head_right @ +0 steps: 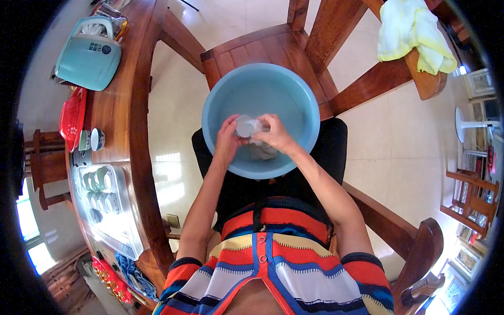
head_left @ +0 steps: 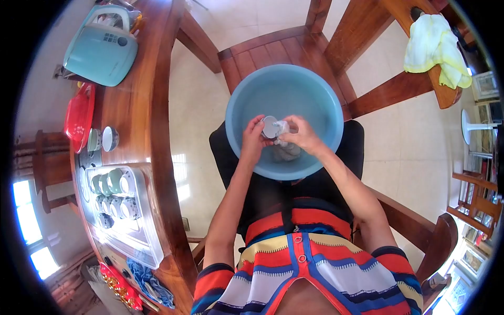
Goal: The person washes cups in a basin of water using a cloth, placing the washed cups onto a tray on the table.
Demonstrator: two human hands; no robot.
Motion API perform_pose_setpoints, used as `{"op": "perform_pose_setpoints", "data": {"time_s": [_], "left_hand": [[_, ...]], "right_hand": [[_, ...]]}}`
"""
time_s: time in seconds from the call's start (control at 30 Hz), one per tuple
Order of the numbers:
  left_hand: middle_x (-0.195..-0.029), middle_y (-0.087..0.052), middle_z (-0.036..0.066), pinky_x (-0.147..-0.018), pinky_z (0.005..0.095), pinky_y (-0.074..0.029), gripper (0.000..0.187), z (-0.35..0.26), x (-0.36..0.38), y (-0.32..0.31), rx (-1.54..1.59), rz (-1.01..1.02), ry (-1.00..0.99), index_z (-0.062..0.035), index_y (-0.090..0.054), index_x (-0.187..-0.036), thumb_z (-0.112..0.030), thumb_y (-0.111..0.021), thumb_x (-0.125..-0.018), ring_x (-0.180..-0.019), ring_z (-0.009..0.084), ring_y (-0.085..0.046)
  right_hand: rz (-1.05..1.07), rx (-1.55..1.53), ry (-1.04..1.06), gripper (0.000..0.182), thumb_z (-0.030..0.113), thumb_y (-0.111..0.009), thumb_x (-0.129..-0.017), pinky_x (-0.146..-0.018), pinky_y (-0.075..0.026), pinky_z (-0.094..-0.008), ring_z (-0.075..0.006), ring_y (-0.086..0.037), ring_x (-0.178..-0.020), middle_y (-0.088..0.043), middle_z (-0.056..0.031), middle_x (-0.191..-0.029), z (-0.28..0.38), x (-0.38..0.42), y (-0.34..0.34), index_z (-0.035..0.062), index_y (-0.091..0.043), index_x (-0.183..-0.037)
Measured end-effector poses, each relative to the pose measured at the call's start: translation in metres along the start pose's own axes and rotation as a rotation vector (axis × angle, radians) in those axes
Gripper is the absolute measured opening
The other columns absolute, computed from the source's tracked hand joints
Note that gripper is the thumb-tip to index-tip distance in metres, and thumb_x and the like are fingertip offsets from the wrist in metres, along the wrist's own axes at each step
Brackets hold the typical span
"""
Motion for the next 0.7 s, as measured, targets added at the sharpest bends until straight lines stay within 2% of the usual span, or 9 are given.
{"op": "perform_pose_setpoints", "data": {"time_s": [0.07, 0.17, 0.27, 0.37, 0.4, 0.5, 0.57, 0.67, 0.7], "left_hand": [[-0.111, -0.053, 0.008, -0.061, 0.0335, -0.048, 0.038, 0.001, 0.001, 0.002, 0.02, 0.001, 0.003, -0.0108, -0.041, -0.123, -0.027, -0.047, -0.089, -0.086, 0.0234, -0.057], [-0.112, -0.052, 0.008, -0.062, 0.0332, -0.048, 0.038, -0.002, 0.003, -0.001, 0.039, 0.014, -0.009, -0.0117, -0.041, -0.123, -0.027, -0.047, -0.089, -0.087, 0.023, -0.057], [-0.113, -0.052, 0.007, -0.063, 0.0329, -0.047, 0.038, -0.002, 0.001, -0.003, 0.046, 0.021, -0.002, -0.0116, -0.041, -0.122, -0.027, -0.049, -0.088, -0.088, 0.0229, -0.056], [-0.112, -0.053, 0.007, -0.064, 0.0326, -0.047, 0.039, -0.006, 0.002, -0.005, 0.042, 0.026, -0.008, -0.0115, -0.042, -0.122, -0.027, -0.049, -0.087, -0.088, 0.0225, -0.056], [-0.108, -0.054, 0.007, -0.061, 0.0306, -0.046, 0.038, -0.006, 0.002, -0.005, 0.047, 0.007, -0.016, -0.0111, -0.042, -0.122, -0.026, -0.049, -0.088, -0.083, 0.0211, -0.058], [-0.103, -0.056, 0.007, -0.058, 0.0286, -0.046, 0.037, -0.007, 0.002, -0.006, 0.052, -0.003, -0.022, -0.0105, -0.042, -0.121, -0.025, -0.048, -0.088, -0.077, 0.0198, -0.06], [-0.102, -0.056, 0.007, -0.058, 0.0285, -0.046, 0.037, -0.007, 0.002, -0.007, 0.052, 0.008, -0.019, -0.0104, -0.042, -0.121, -0.025, -0.048, -0.088, -0.077, 0.0198, -0.06], [-0.101, -0.057, 0.007, -0.057, 0.0286, -0.046, 0.037, -0.005, -0.001, -0.005, 0.04, 0.019, -0.008, -0.0102, -0.042, -0.121, -0.025, -0.048, -0.088, -0.077, 0.0194, -0.059], [-0.108, -0.054, 0.008, -0.064, 0.0326, -0.047, 0.038, -0.003, -0.002, -0.005, 0.033, 0.04, 0.0, -0.0103, -0.041, -0.122, -0.026, -0.047, -0.088, -0.086, 0.0221, -0.057]], "right_hand": [[-0.112, 0.3, 0.144, 0.043, 0.016, -0.074, -0.065, -0.095, -0.037, -0.0381, -0.0313, -0.043, -0.108, -0.037, -0.017, -0.12, 0.008, 0.002, 0.005, 0.0064, -0.06, -0.104], [-0.236, 0.543, 0.264, 0.033, 0.016, -0.073, -0.067, -0.094, -0.035, -0.0395, -0.0327, -0.04, -0.114, -0.038, -0.0189, -0.123, 0.025, 0.008, 0.002, 0.0126, -0.066, -0.099], [-0.27, 0.691, 0.316, 0.031, 0.016, -0.073, -0.067, -0.094, -0.035, -0.0403, -0.0337, -0.038, -0.113, -0.039, -0.0192, -0.121, 0.042, 0.012, -0.001, 0.0136, -0.067, -0.097], [-0.219, 0.71, 0.306, 0.026, 0.014, -0.071, -0.068, -0.092, -0.037, -0.0412, -0.0369, -0.039, -0.111, -0.038, -0.0194, -0.121, 0.051, 0.014, -0.002, 0.0145, -0.068, -0.094], [-0.217, 0.709, 0.306, 0.026, 0.014, -0.071, -0.068, -0.092, -0.037, -0.0412, -0.0369, -0.039, -0.111, -0.038, -0.0194, -0.121, 0.05, 0.014, 0.0, 0.0145, -0.068, -0.094], [-0.11, 0.81, 0.343, 0.029, 0.015, -0.071, -0.068, -0.088, -0.04, -0.0395, -0.0347, -0.046, -0.104, -0.048, -0.0193, -0.111, 0.051, 0.013, -0.003, 0.0114, -0.067, -0.096], [0.012, 0.714, 0.109, 0.035, 0.019, -0.072, -0.067, -0.083, -0.043, -0.0382, -0.0327, -0.053, -0.093, -0.055, -0.0179, -0.099, 0.041, 0.01, -0.002, 0.0084, -0.064, -0.098], [-0.046, 0.706, 0.089, 0.042, 0.025, -0.074, -0.063, -0.077, -0.045, -0.0383, -0.0332, -0.056, -0.084, -0.057, -0.017, -0.093, 0.043, 0.012, 0.001, 0.0067, -0.061, -0.098], [-0.046, 0.706, 0.087, 0.042, 0.025, -0.074, -0.063, -0.077, -0.045, -0.0383, -0.0332, -0.056, -0.084, -0.057, -0.017, -0.093, 0.046, 0.012, 0.001, 0.0067, -0.061, -0.098]]}}
Point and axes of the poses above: each hand's wrist, its own x-axis away from the middle knuckle, its own y-axis out of the back of the hand, z = x × y, the point moved 8 cm from there along -x, towards the middle knuckle
